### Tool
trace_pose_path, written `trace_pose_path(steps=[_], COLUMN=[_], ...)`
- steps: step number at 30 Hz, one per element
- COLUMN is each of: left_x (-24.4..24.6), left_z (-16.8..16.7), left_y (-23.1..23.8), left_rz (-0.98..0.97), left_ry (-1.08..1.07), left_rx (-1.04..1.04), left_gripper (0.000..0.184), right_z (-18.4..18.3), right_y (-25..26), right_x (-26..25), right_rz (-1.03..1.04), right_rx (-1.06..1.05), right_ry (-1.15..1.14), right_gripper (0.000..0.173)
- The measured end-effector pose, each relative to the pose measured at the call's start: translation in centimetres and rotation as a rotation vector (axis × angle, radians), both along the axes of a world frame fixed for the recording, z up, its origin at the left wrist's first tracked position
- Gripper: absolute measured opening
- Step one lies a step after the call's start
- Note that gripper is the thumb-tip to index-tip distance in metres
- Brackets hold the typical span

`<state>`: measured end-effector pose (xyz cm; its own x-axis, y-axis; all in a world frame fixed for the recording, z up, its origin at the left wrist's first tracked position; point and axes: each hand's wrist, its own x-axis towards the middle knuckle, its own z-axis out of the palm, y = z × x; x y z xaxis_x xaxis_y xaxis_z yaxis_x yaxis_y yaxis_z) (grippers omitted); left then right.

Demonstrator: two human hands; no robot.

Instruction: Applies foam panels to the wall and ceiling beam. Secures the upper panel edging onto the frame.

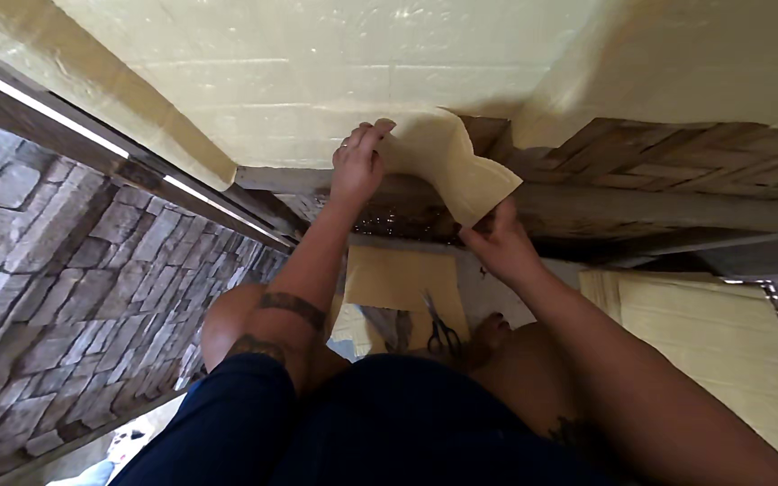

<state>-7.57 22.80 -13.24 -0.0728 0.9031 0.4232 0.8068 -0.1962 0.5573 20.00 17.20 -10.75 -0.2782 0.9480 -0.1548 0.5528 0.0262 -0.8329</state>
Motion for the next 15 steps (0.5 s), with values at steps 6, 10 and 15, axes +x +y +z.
trace_pose_path(steps=[6,10,15], left_x=[-0.7,-2.6,-7.1], left_z=[0.0,0.1,-1.7], left_y=[0.4,0.2,-0.7], left_rz=[-0.031,-0.025,0.261], left_ry=[0.022,-0.084,-0.536], left_rx=[-0.014,-0.065,-0.120], left_gripper=[0.053,0.042,0.032], right_z=[-0.9,-0.2,1.3], right_y=[0.6,0.4,-0.8], right_x=[0.3,0.2,0.4], right_rz=[-0.022,-0.019,0.016], right_rx=[-0.009,-0.023,-0.015], right_ry=[-0.033,-0.014,0.006], right_gripper=[0.078,0.077,0.076])
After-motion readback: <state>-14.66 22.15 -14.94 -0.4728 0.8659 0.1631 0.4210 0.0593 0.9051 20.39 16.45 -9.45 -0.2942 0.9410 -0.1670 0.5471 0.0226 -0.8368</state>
